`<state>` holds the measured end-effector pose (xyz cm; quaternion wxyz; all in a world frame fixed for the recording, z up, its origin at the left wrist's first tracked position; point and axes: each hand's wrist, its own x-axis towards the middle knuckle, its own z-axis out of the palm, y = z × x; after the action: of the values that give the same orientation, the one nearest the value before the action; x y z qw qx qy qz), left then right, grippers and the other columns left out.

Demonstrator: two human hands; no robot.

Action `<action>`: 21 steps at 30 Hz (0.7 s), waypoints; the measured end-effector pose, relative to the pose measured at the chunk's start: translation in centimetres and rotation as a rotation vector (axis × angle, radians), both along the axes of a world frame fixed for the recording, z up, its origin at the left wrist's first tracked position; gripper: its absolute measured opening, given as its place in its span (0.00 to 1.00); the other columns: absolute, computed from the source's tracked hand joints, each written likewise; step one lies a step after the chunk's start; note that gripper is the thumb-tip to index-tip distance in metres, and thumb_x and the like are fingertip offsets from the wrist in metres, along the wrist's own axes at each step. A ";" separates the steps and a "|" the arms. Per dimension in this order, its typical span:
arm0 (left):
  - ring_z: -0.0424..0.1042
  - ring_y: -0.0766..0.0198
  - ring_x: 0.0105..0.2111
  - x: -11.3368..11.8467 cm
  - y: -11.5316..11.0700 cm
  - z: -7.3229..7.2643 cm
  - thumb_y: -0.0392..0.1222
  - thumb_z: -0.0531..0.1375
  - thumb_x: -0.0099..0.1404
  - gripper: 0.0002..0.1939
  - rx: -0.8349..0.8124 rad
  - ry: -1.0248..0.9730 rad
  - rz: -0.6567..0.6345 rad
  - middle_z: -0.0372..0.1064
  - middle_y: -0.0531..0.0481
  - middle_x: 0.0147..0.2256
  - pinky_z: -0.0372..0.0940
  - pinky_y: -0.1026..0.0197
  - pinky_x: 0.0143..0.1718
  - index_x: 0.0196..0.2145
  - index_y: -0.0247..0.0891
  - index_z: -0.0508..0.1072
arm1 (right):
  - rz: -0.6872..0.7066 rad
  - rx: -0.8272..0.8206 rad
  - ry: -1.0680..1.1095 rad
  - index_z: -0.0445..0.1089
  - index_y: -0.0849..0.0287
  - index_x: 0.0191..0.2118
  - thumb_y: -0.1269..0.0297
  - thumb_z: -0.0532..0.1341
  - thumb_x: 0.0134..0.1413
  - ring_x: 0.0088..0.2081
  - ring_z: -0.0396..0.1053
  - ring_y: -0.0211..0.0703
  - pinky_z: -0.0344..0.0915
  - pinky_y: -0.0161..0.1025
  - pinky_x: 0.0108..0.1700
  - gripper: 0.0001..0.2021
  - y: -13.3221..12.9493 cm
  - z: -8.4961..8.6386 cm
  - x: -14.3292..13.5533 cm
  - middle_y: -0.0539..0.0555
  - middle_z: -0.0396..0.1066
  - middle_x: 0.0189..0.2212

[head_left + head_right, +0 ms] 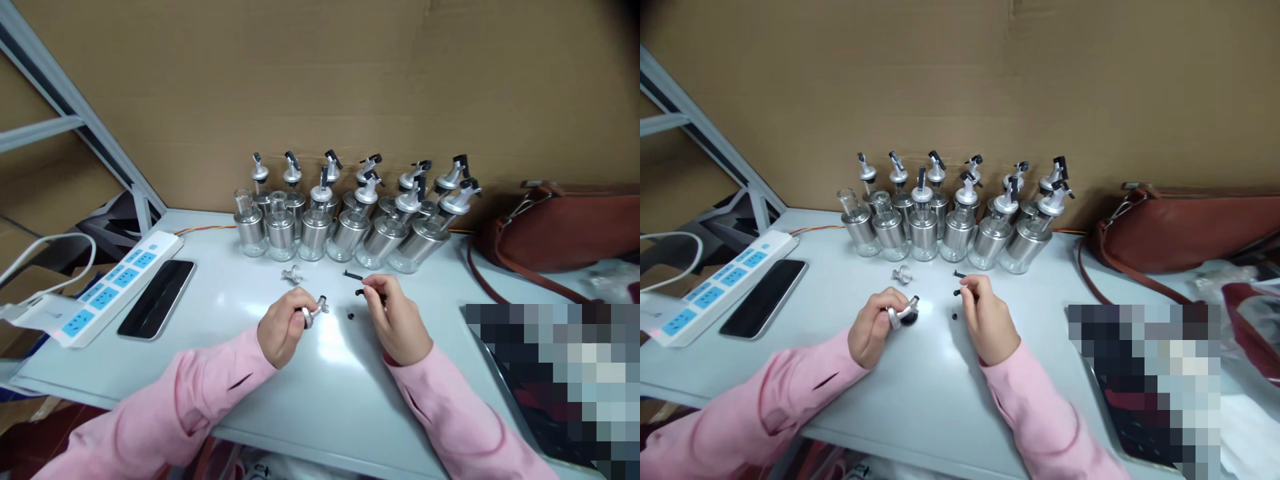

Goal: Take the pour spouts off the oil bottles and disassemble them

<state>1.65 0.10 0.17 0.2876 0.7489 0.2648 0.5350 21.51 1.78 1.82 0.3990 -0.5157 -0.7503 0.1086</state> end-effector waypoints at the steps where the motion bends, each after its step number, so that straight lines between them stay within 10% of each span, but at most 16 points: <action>1: 0.61 0.65 0.30 -0.1 0.1 -0.1 0.41 0.41 0.69 0.11 -0.004 0.013 0.008 0.59 0.49 0.30 0.58 0.61 0.32 0.41 0.36 0.60 | -0.008 -0.031 -0.011 0.59 0.57 0.35 0.65 0.49 0.58 0.25 0.68 0.39 0.62 0.34 0.27 0.04 0.4 -0.3 0.1 0.51 0.68 0.24; 10: 0.62 0.64 0.29 -0.1 0.3 0.5 0.41 0.41 0.69 0.11 0.138 0.156 0.026 0.61 0.48 0.30 0.59 0.60 0.31 0.39 0.36 0.60 | -0.187 0.002 -0.423 0.66 0.61 0.40 0.69 0.50 0.56 0.41 0.63 0.53 0.60 0.46 0.36 0.10 1.6 -2.2 1.4 0.61 0.68 0.39; 21: 0.64 0.63 0.35 0.2 0.7 0.8 0.43 0.40 0.70 0.12 0.198 0.259 -0.024 0.63 0.45 0.34 0.61 0.60 0.35 0.41 0.36 0.58 | 0.260 0.100 -0.082 0.68 0.57 0.40 0.68 0.54 0.57 0.40 0.64 0.46 0.62 0.46 0.41 0.07 0.1 0.5 0.2 0.57 0.68 0.36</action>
<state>1.84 0.76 0.99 0.1821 0.8394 0.2365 0.4542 21.73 1.91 2.30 0.3758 -0.3978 -0.8309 0.1005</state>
